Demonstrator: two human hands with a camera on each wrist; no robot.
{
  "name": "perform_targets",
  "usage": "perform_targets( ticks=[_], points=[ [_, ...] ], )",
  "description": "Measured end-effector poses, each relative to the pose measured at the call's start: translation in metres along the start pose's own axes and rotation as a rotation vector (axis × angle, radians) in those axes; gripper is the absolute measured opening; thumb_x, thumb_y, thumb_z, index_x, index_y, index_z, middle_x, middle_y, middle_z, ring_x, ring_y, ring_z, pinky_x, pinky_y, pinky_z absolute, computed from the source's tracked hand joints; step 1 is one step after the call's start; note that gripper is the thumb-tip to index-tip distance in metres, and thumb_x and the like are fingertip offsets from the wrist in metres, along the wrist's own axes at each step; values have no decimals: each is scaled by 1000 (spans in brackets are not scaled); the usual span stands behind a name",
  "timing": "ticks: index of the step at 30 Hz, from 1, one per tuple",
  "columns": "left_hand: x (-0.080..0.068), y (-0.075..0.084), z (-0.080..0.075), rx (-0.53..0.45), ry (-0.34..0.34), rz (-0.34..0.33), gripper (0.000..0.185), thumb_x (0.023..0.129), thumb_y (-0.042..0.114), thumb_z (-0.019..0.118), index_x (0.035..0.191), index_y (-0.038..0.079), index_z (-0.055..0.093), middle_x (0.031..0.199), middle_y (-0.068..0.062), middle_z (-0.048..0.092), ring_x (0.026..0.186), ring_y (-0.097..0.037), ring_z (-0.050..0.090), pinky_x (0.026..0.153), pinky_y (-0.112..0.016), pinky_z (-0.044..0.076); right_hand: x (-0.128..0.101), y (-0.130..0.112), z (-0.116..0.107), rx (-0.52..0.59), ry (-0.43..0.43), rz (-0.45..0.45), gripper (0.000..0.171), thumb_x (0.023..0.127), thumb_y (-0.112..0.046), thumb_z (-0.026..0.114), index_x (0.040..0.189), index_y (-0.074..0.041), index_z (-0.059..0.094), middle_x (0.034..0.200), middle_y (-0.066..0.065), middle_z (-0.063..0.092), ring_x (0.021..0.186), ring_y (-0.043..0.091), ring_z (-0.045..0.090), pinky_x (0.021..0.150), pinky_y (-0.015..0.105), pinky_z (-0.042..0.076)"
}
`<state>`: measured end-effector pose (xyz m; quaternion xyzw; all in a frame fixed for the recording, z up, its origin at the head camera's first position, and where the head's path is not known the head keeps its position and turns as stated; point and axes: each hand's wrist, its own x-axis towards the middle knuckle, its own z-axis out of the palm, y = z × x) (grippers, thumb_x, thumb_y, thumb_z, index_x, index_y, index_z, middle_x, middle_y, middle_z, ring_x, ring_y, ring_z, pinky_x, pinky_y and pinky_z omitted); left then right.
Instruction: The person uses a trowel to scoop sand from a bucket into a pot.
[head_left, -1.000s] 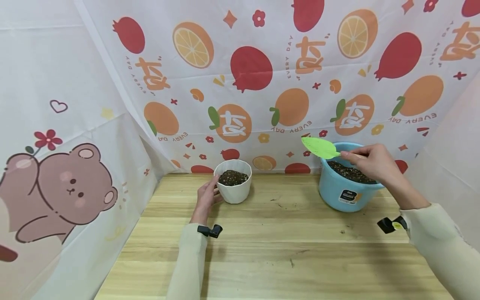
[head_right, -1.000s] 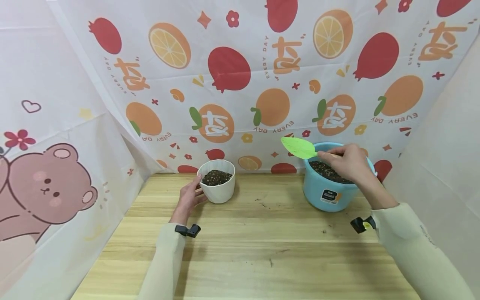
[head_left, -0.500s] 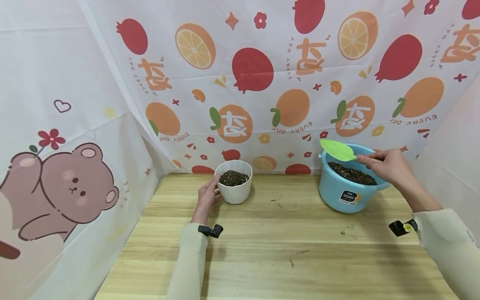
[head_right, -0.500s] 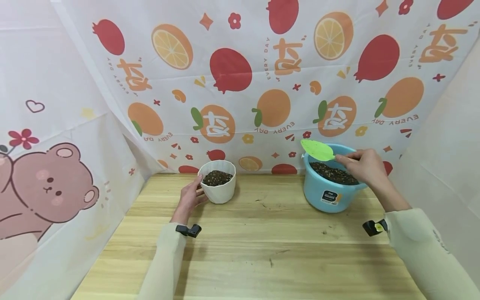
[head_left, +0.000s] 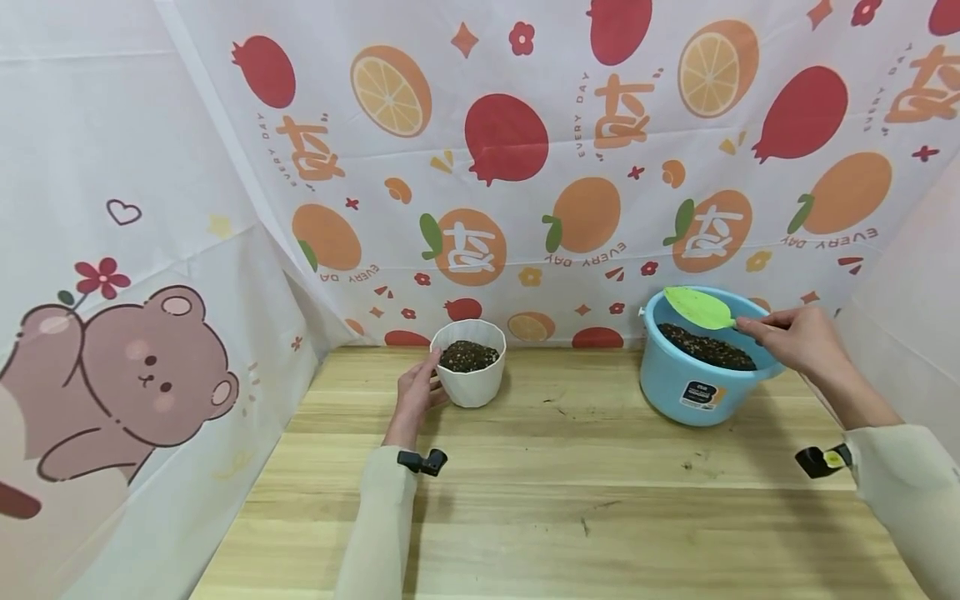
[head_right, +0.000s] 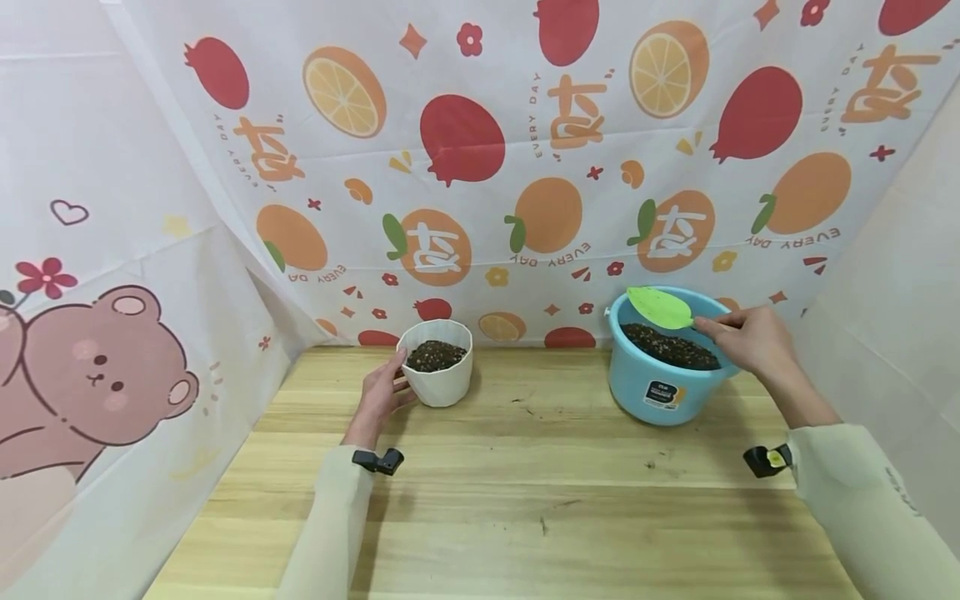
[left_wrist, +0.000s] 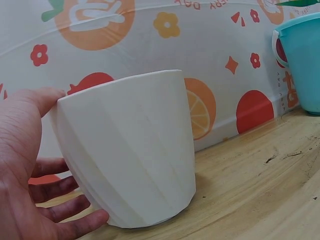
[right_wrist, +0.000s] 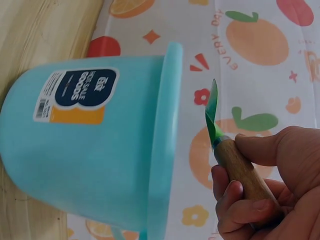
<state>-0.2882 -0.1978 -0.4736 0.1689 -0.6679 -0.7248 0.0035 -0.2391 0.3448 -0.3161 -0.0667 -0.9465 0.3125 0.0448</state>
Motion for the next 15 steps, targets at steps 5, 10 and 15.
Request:
perform_targets(
  ticks=[5,10,15],
  points=[
    [-2,1,0,-2,-7,-6,71,95,61,61,141,7,57,143,-15,57,111,-22,63,95,-42,60,3,6,0,-45,2,4,73,94,-64,58,110,5,74,76,4,66,73,20,50,55,31,39],
    [-3,2,0,-11,-12,-6,72,94,62,61,139,6,58,143,-16,58,111,-23,63,97,-45,60,7,11,1,-76,12,-17,69,96,-59,58,107,6,75,65,0,62,66,18,47,52,31,35],
    [-1,1,-1,-13,-13,-9,69,96,59,61,138,6,59,143,-16,58,108,-21,64,95,-44,60,8,18,1,-108,17,-38,65,98,-56,59,102,6,76,58,-1,60,61,17,46,51,31,35]
  ],
)
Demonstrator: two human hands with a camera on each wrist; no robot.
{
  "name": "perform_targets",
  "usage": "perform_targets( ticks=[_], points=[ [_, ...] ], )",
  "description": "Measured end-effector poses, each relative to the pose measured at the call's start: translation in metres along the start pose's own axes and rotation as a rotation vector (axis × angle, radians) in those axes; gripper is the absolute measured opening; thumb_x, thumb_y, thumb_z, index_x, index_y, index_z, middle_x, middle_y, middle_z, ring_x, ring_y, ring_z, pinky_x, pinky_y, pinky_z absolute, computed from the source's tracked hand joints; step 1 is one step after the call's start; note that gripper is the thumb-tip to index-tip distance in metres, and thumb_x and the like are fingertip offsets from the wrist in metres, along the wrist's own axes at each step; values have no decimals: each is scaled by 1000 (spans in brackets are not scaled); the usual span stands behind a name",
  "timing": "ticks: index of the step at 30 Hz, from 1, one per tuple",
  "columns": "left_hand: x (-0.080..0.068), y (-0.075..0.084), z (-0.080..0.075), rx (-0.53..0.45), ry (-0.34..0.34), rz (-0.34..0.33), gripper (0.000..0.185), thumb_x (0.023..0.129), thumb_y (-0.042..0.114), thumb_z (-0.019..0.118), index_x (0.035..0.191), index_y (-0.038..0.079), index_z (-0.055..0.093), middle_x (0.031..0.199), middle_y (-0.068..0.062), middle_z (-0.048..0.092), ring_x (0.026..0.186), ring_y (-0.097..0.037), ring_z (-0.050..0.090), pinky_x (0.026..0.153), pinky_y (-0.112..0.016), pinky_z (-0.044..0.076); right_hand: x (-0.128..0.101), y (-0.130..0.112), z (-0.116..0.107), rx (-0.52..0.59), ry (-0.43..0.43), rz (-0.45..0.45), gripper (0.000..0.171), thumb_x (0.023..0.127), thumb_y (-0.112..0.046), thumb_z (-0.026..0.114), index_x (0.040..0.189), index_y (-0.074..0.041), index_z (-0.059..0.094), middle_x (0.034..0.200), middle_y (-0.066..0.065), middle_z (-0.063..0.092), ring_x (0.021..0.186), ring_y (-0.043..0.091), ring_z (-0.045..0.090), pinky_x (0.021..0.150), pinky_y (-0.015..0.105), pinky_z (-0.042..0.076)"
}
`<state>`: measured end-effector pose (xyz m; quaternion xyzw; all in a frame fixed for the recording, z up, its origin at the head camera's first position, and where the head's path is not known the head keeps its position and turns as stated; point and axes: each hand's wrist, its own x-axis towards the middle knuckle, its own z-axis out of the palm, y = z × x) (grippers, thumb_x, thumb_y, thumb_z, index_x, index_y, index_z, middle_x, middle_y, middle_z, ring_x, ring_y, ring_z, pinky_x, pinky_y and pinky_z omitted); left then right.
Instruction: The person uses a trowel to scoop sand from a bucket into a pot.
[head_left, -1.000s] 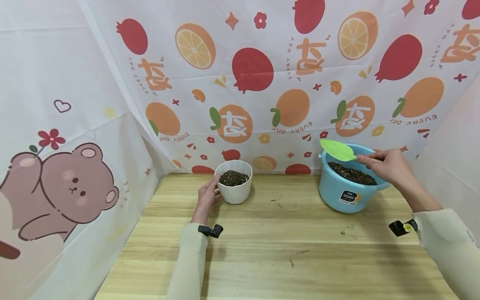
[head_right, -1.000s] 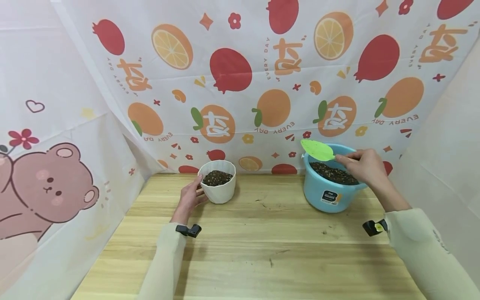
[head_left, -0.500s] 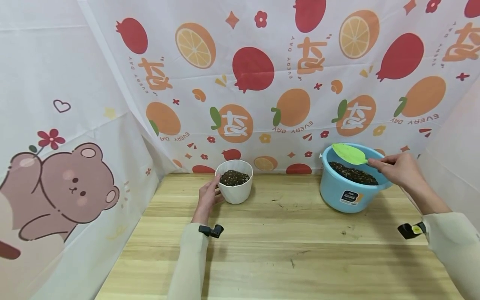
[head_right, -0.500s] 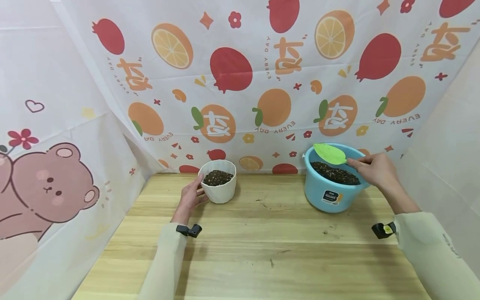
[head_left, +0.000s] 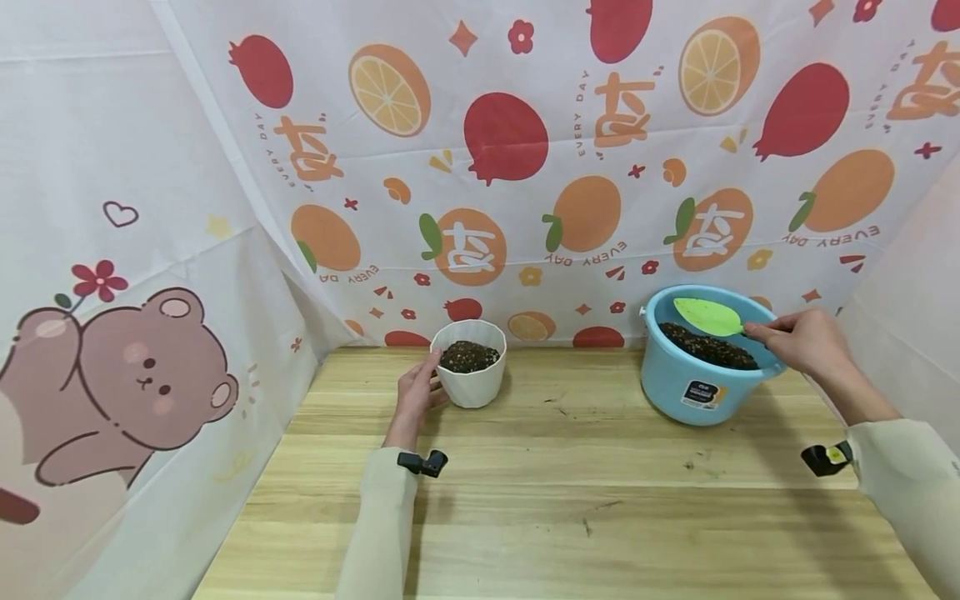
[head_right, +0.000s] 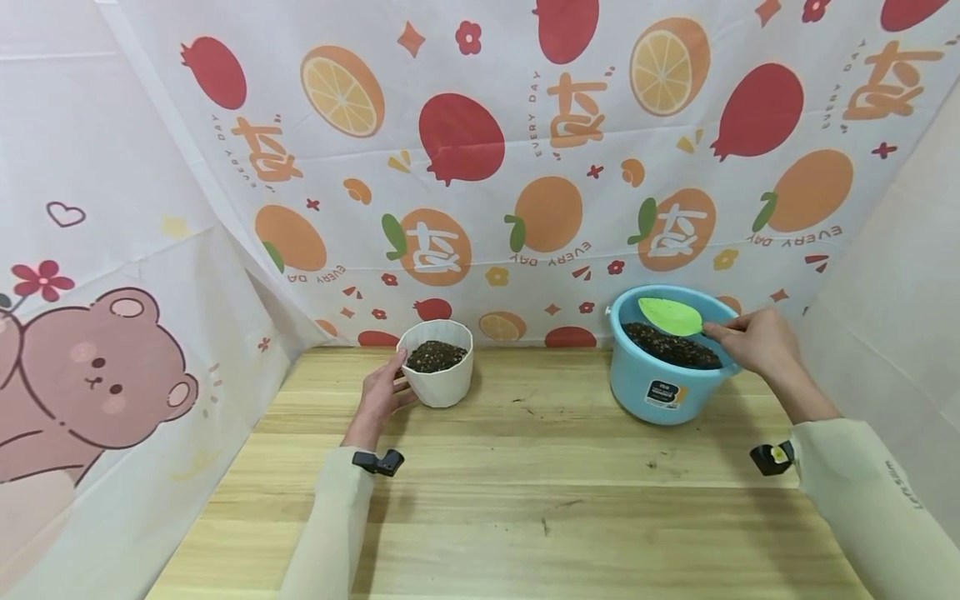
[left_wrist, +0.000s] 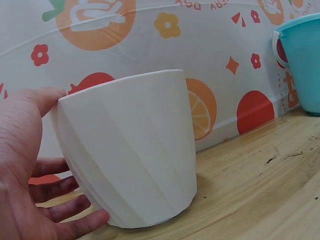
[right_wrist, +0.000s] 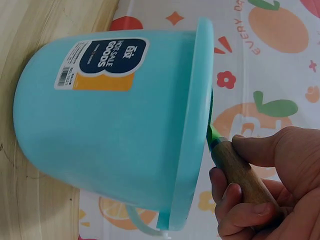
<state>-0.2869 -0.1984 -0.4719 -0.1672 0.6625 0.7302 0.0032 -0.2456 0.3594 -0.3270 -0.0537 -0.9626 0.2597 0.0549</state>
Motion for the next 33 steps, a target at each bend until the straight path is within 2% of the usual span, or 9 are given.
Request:
perform_targets(
  ticks=[6,12,24,33],
  points=[
    [0,0,0,8,-8,-5,73,94,63,60,141,7,57,146,-14,56,117,-25,62,95,-41,61,2,5,-2,-26,6,-21,63,98,-54,59,96,6,77,54,0,56,58,18,46,49,31,35],
    [0,1,0,14,-8,-12,74,94,64,60,142,8,56,145,-13,56,120,-27,60,97,-41,60,5,10,-4,-59,5,-41,59,99,-46,61,100,12,74,63,5,67,62,20,54,51,31,41],
    [0,-1,-1,17,-2,-5,73,94,64,60,140,7,58,140,-12,56,112,-23,60,92,-37,61,9,15,-6,-126,-3,9,48,96,-36,66,84,10,74,61,8,66,62,24,56,50,30,40],
    [2,-1,0,17,-4,-12,72,94,64,60,140,9,58,140,-12,57,113,-24,60,94,-39,60,7,8,-8,-222,-5,17,45,95,-32,63,66,2,69,56,6,59,58,25,53,46,32,38]
  ],
)
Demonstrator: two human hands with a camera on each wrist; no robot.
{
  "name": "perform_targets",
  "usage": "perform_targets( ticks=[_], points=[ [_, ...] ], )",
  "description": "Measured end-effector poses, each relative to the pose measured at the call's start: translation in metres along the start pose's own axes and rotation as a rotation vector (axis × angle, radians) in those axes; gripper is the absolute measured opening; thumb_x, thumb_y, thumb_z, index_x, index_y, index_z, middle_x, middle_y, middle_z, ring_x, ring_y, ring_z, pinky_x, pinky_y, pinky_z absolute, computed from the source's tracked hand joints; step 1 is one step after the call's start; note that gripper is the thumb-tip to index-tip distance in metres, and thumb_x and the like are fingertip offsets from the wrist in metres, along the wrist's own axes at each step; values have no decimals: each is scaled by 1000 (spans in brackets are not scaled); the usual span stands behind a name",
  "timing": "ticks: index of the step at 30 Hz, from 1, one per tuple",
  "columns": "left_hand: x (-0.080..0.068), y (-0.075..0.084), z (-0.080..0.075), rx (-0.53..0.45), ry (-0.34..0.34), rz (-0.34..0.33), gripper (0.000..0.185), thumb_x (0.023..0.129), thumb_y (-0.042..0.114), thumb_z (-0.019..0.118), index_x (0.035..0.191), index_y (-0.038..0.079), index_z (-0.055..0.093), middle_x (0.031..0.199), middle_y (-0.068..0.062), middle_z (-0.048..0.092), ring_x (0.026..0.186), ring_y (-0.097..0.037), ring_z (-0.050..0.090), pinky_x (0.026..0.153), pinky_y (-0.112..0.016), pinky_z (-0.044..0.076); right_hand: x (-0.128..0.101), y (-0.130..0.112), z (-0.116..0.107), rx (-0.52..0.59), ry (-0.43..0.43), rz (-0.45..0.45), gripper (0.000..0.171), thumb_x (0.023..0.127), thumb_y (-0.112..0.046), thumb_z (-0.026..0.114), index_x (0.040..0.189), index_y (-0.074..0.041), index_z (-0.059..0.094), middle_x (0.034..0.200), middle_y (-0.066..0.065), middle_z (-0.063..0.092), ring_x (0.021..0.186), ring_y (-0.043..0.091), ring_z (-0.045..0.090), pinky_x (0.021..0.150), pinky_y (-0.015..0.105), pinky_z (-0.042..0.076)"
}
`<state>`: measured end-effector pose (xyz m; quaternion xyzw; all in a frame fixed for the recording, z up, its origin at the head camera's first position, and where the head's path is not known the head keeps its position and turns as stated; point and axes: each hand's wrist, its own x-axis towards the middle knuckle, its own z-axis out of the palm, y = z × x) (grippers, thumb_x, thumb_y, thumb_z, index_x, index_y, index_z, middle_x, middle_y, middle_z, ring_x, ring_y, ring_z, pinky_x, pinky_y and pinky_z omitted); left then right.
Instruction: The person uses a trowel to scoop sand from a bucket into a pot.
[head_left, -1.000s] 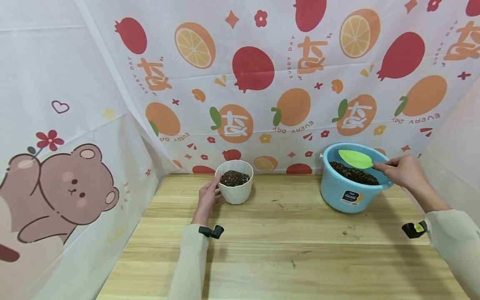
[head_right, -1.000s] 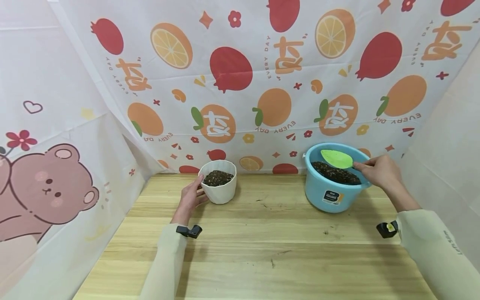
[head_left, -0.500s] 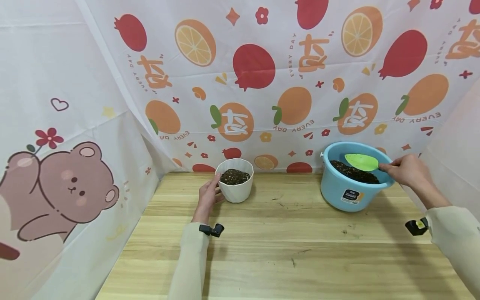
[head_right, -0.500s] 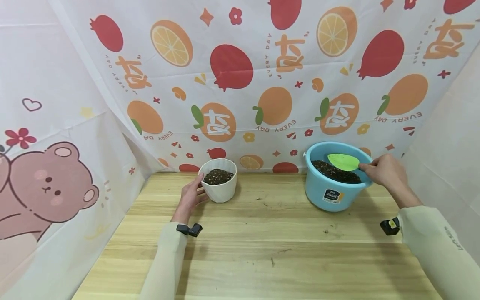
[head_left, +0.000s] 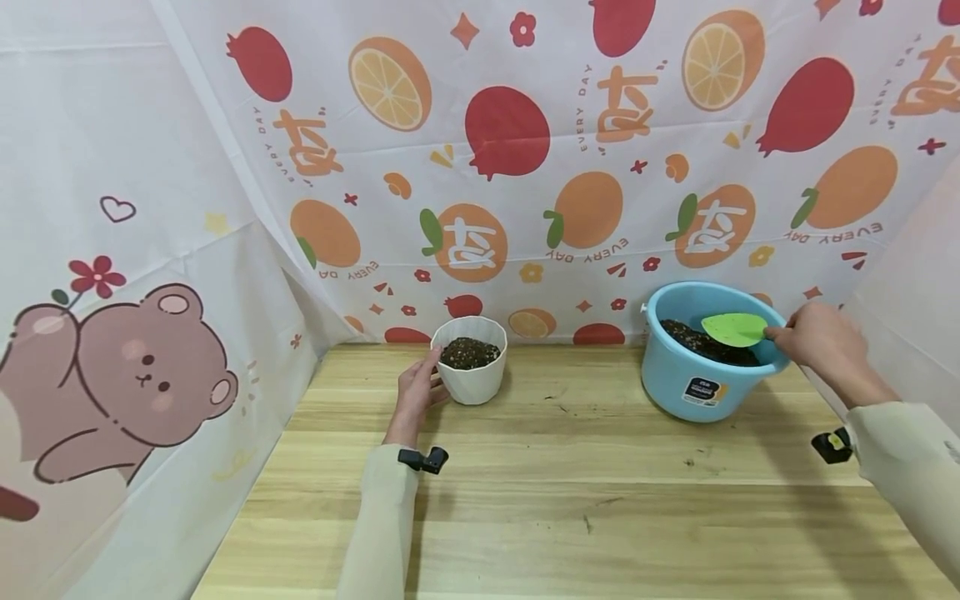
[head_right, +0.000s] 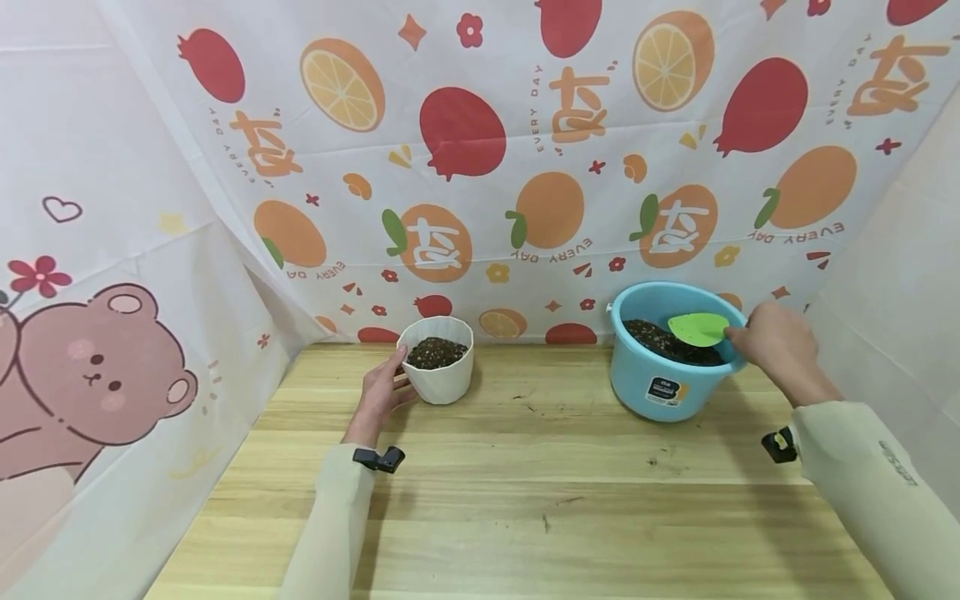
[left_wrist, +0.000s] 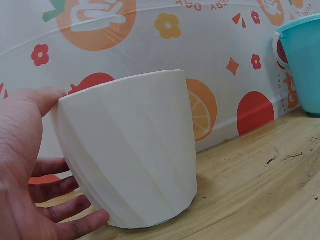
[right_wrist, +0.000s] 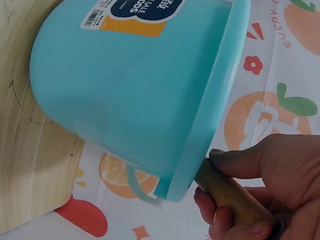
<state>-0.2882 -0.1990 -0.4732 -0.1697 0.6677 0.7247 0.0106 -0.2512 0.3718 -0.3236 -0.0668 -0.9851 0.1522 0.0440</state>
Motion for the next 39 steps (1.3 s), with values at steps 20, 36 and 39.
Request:
perform_targets(
  ticks=[20,36,39],
  points=[
    [-1,1,1,5,-11,13,76,93,66,60,142,8,57,141,-13,55,116,-25,58,103,-47,57,3,-23,9,-273,206,-118,27,88,0,48,62,-5,47,70,27,50,67,42,49,47,51,40],
    [-2,2,2,-4,7,19,70,95,62,60,138,7,60,137,-12,58,107,-21,61,96,-44,60,9,-22,18,-323,223,-158,24,91,1,45,71,7,57,74,38,55,70,52,54,44,56,43],
    [-2,2,2,-2,7,19,70,95,62,59,138,7,60,137,-13,58,107,-21,61,96,-44,60,11,-22,19,-344,205,-159,22,92,1,45,74,8,56,74,38,54,73,52,54,47,58,46]
  ],
)
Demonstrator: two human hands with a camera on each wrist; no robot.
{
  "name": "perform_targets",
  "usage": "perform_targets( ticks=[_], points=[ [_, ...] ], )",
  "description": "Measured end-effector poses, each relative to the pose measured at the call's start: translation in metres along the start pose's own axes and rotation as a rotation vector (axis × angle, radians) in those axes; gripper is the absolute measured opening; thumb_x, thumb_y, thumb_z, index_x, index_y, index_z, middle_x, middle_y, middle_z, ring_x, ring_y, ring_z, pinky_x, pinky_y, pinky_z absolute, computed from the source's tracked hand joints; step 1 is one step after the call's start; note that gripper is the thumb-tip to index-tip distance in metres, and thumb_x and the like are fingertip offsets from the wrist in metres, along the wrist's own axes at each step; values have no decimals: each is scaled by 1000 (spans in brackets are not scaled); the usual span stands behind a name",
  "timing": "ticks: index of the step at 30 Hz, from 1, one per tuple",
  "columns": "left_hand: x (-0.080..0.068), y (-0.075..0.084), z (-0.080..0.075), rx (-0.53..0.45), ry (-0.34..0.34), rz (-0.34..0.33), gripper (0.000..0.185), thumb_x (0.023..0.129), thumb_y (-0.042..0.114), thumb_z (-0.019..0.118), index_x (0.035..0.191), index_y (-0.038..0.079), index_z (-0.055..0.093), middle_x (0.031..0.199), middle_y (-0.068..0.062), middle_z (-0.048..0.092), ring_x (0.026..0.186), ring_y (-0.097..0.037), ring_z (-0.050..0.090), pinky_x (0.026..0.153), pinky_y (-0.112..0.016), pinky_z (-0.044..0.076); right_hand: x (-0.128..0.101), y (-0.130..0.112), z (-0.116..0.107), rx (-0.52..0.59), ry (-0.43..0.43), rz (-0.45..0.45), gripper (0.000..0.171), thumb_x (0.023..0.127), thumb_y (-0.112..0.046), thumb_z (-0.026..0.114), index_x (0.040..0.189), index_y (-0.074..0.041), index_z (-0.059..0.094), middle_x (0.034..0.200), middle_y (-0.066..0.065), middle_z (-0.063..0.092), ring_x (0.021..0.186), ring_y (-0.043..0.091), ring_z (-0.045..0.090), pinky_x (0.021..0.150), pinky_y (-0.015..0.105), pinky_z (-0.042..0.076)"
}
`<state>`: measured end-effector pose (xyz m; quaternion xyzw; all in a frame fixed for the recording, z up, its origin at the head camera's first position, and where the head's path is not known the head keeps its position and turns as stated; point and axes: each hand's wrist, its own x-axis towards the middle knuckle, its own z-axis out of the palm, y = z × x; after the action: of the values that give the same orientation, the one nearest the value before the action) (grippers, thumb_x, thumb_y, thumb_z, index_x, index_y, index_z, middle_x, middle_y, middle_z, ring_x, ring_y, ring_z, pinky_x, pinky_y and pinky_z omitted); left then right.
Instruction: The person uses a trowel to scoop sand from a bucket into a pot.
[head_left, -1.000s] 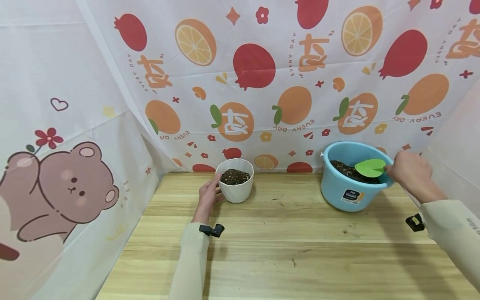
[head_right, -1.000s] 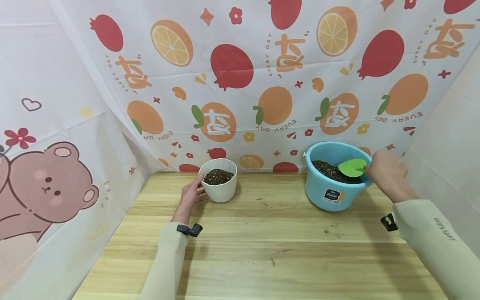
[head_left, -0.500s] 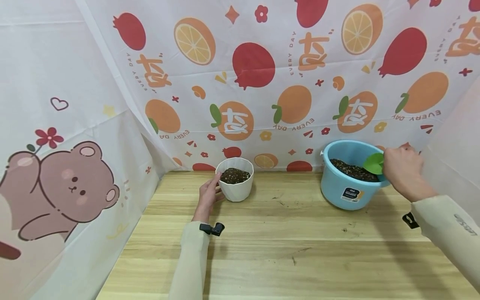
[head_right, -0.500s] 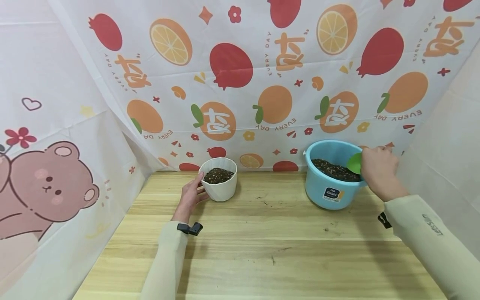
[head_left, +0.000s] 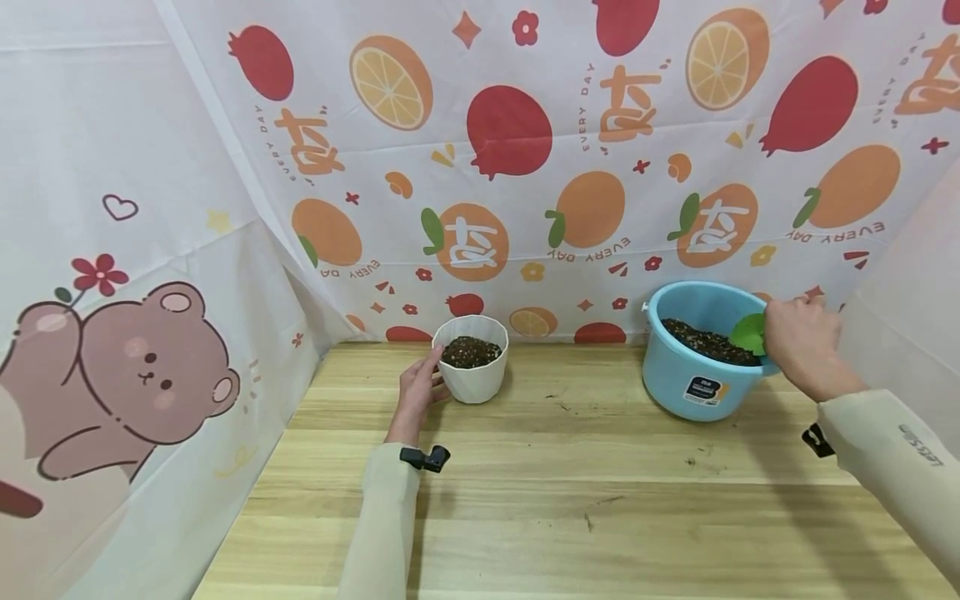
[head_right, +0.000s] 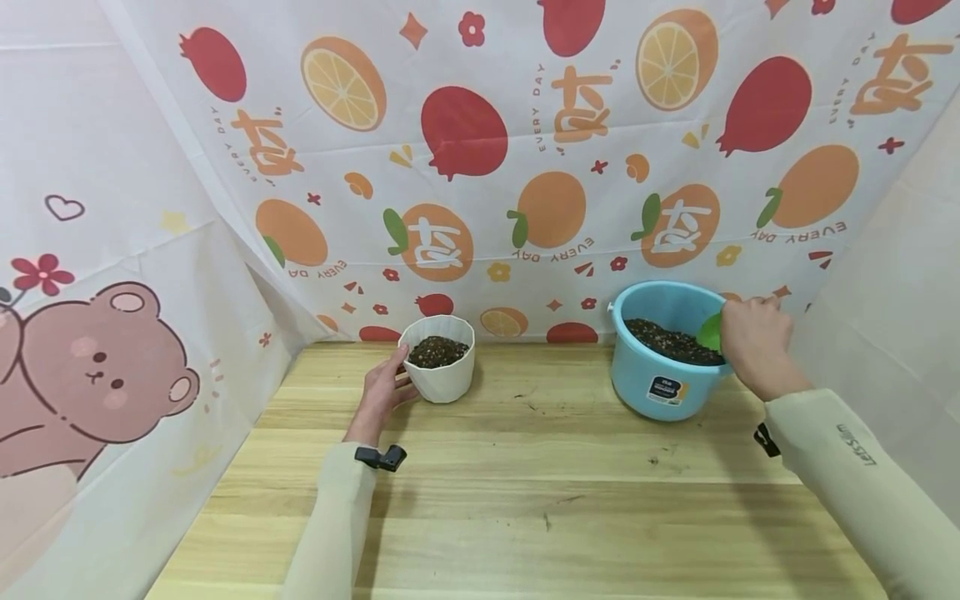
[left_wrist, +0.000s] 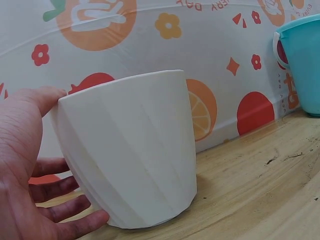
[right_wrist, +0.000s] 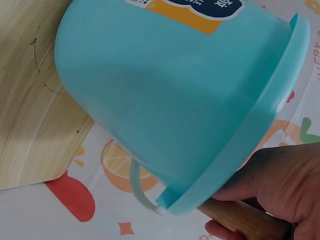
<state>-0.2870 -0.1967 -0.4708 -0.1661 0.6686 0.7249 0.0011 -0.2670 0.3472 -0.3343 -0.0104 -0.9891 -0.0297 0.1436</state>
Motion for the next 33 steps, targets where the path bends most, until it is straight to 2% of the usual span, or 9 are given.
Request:
perform_targets(
  ticks=[5,12,19,26,33],
  points=[
    [0,0,0,-3,2,1,70,94,63,60,138,8,60,138,-13,59,106,-20,63,93,-41,61,2,0,4,-9,-55,-8,23,93,1,44,72,5,53,72,31,52,72,45,53,50,56,47],
    [1,0,0,-10,5,6,71,93,64,61,136,7,61,138,-14,60,103,-18,64,90,-40,62,5,4,9,28,-86,-18,28,93,2,43,66,-1,46,65,22,51,60,33,47,43,41,43],
    [1,0,0,-4,9,3,71,93,64,62,135,7,62,135,-13,60,97,-14,64,91,-40,62,7,2,10,35,-128,-27,30,91,1,48,63,-7,42,63,18,49,58,31,46,44,38,42],
    [1,0,0,-10,10,2,70,93,63,62,134,7,62,137,-13,60,102,-18,64,87,-38,63,6,1,9,60,-125,-31,28,90,-1,52,64,-5,44,62,17,48,56,29,46,43,37,40],
    [2,0,0,-7,6,-6,71,93,64,62,136,7,61,139,-13,59,105,-19,64,86,-36,63,6,0,9,116,-174,8,16,86,-5,61,75,3,52,67,19,50,58,31,50,46,39,44]
  ],
)
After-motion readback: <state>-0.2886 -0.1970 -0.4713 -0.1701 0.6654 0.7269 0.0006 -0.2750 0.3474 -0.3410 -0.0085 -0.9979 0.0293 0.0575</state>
